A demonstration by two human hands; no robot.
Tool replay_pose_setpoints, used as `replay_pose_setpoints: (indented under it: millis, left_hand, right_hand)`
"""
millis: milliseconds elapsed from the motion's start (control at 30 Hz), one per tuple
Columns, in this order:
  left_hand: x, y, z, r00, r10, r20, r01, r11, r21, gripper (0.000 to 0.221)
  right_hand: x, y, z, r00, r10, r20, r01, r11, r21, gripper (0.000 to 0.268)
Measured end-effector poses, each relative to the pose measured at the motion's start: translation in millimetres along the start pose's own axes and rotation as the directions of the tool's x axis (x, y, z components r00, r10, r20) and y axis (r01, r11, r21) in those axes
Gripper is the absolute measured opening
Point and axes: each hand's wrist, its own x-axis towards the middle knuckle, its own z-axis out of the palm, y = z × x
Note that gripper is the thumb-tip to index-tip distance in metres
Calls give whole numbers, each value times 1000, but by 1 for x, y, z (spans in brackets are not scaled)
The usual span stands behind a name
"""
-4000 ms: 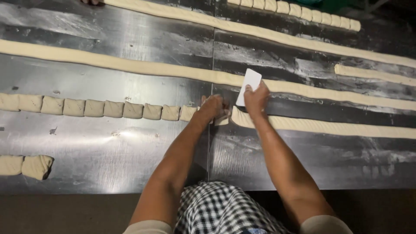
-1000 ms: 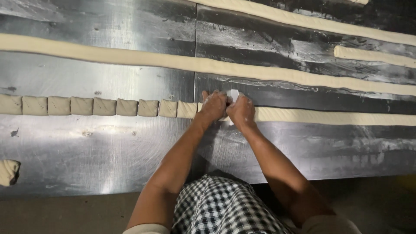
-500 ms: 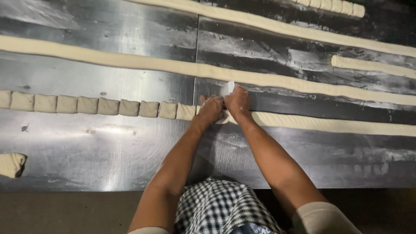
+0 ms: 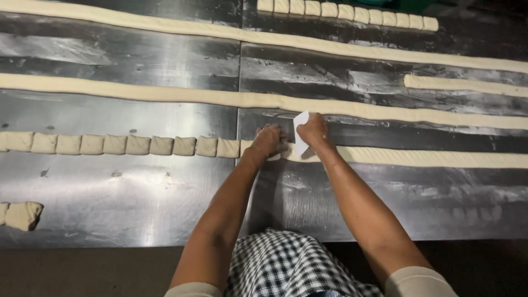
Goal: Cutting long strips of dough into smaller uniform pieces using a bench scraper.
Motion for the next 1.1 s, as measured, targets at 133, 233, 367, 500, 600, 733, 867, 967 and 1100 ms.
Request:
replay_pose_setpoints:
  millis: [133,233,367,500,600,733,867,967,1100]
  left_hand:
    - [17,2,35,999,-10,31,6,993,116,45]
    - [21,-3,46,998,-40,53,31,986,163,51]
    - [21,-4,47,997,-61,52,51,982,179,45]
    - [10,19,23,996,-74,59,62,983,175,38]
    - [15,1,46,1000,-22,-16,23,994,106,17]
    - [10,11,37,999,-37,-22,39,995,89,22]
    - [-1,29,13,1000,10,-3,-9,997,83,23]
    - [-6,38,-4,1000,-1,13,1,1000,29,27]
    - [0,33,1,998,-35,58,32,998,52,31]
  right_hand:
    - [-28,-7,-11,996,36,80,-33,998,-47,27]
    - [-36,-9,-7,989,78,122,-80,997,13,29]
    - [-42,-19,-12,986,115,124,-106,991,-76,28]
    - [-49,-21,-12,979,148,139,-130,983,-130,32]
    - [-56,-16,-6,981,136,141,-113,980,-165,33]
    - [-71,-21,-4,990,94,109,-81,989,-124,31]
    - [-71,-22,1,989,87,123,-62,978,-198,36]
    - [-56,-18,14,989,103,107,-79,975,-206,31]
    - [-33,-10,22,1000,1,5,-1,984,-177,21]
